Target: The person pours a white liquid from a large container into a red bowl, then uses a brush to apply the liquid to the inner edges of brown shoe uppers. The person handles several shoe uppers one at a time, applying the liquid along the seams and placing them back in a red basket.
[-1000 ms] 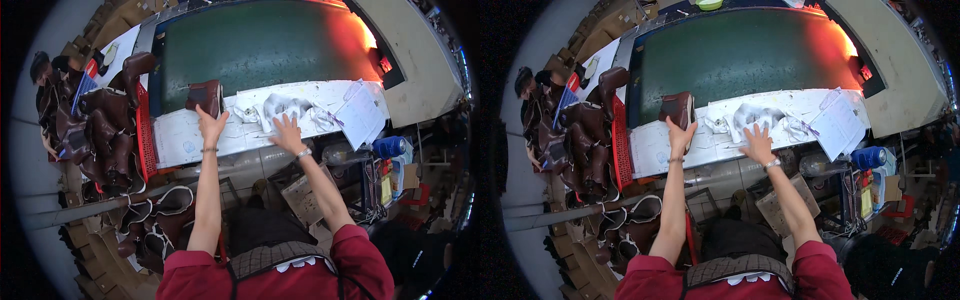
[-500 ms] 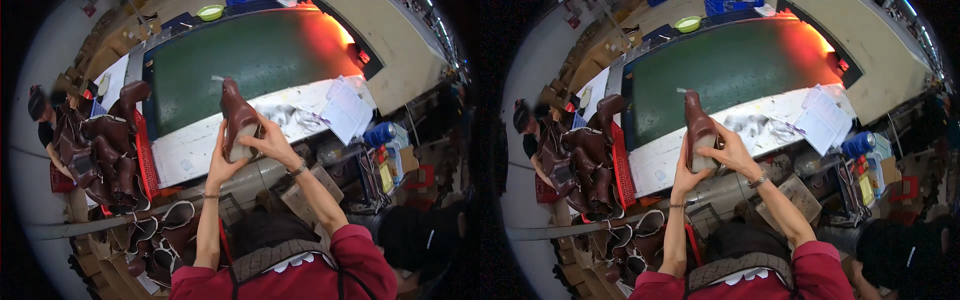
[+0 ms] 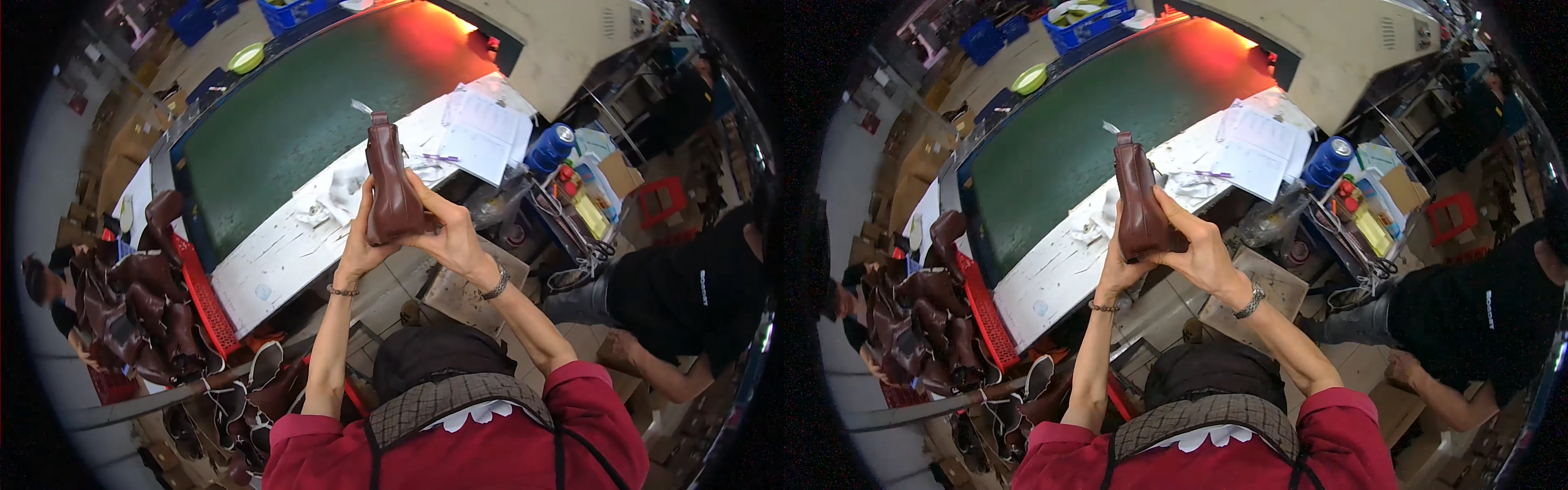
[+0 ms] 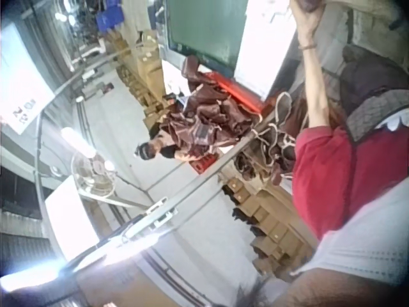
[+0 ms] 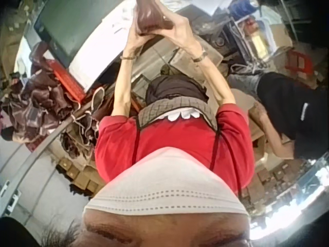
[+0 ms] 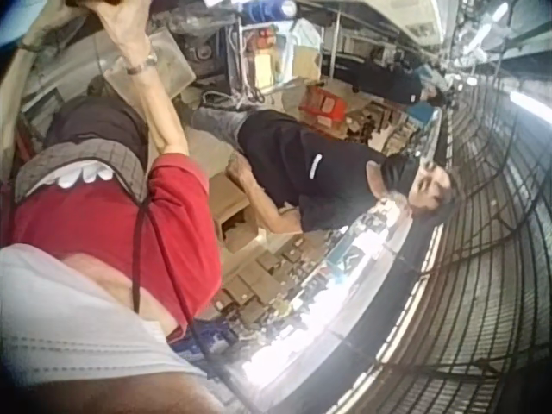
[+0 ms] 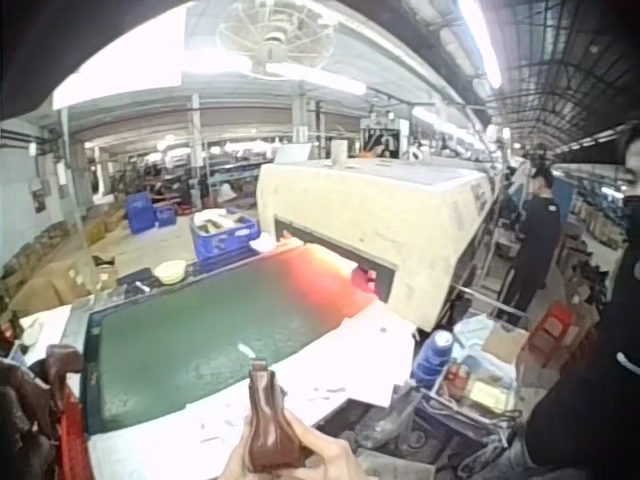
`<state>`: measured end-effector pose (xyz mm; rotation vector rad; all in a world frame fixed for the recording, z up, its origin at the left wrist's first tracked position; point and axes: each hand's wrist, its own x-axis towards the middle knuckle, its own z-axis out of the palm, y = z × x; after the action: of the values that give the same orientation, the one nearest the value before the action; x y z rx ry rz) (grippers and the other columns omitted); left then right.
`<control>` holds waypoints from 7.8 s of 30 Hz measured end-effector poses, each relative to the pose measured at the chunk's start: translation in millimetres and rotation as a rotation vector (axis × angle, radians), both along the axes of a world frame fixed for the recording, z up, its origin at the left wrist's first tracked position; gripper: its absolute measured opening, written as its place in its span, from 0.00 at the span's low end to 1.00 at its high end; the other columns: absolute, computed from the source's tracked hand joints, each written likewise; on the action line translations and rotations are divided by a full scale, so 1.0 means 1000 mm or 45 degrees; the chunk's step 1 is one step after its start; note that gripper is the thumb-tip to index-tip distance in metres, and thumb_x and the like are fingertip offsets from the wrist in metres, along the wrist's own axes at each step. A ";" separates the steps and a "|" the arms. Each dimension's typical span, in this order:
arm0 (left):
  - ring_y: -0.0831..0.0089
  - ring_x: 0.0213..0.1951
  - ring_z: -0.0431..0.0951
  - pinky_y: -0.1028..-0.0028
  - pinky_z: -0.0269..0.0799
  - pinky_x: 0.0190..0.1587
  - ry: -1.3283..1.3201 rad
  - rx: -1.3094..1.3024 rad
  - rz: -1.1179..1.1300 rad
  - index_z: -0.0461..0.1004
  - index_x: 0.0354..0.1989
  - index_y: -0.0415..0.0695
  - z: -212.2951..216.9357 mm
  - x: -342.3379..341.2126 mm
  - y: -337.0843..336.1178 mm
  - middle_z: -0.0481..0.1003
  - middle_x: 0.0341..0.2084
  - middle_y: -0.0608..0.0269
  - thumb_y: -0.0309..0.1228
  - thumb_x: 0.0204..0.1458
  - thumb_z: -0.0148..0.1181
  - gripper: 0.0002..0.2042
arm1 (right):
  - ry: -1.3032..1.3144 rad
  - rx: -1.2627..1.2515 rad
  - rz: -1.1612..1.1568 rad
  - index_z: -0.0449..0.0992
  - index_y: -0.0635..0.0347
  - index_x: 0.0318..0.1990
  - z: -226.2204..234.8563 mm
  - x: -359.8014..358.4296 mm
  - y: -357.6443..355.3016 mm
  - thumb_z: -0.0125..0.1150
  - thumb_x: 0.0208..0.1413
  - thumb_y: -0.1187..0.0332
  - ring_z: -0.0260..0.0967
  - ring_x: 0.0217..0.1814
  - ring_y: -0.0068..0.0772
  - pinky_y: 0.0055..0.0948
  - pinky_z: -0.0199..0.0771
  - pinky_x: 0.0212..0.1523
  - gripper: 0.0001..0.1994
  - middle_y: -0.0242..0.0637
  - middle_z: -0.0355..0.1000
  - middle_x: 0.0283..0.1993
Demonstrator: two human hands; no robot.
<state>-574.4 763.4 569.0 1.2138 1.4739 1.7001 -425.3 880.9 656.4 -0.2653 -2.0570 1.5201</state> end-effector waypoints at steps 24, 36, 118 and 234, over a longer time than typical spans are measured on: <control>0.63 0.71 0.53 0.67 0.47 0.70 -0.630 -0.382 -1.073 0.31 0.74 0.39 0.087 0.158 -0.036 0.53 0.69 0.49 0.52 0.35 0.77 0.67 | -0.249 -0.716 0.367 0.71 0.60 0.51 0.029 0.186 0.026 0.87 0.26 0.53 0.66 0.49 0.19 0.21 0.67 0.47 0.42 0.28 0.66 0.48; 0.57 0.73 0.47 0.64 0.47 0.71 -0.463 -0.765 -1.261 0.20 0.72 0.36 0.136 0.184 -0.024 0.42 0.72 0.42 0.62 0.16 0.82 0.83 | -0.287 -0.492 0.458 0.64 0.61 0.57 0.092 0.233 0.013 0.87 0.27 0.67 0.58 0.71 0.41 0.43 0.52 0.72 0.46 0.45 0.64 0.63; 0.64 0.50 0.75 0.66 0.71 0.54 -1.276 0.069 0.576 0.58 0.68 0.39 0.026 0.016 -0.114 0.72 0.52 0.54 0.21 0.45 0.55 0.35 | -0.356 0.290 -0.093 0.79 0.63 0.50 -0.088 -0.097 0.070 0.58 0.60 0.70 0.80 0.38 0.39 0.31 0.78 0.40 0.13 0.48 0.80 0.40; 0.48 0.45 0.75 0.58 0.72 0.48 -0.827 -1.176 2.746 0.68 0.60 0.44 -0.023 1.079 -0.835 0.74 0.41 0.47 0.33 0.52 0.61 0.25 | -0.752 1.836 2.378 0.82 0.59 0.35 -0.457 0.455 -0.710 0.59 0.54 0.54 0.78 0.40 0.51 0.43 0.76 0.41 0.17 0.49 0.79 0.35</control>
<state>504.6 -71.7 545.9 -1.9329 2.4811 1.2947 29.7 171.0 199.5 2.4366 -3.2048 -0.2224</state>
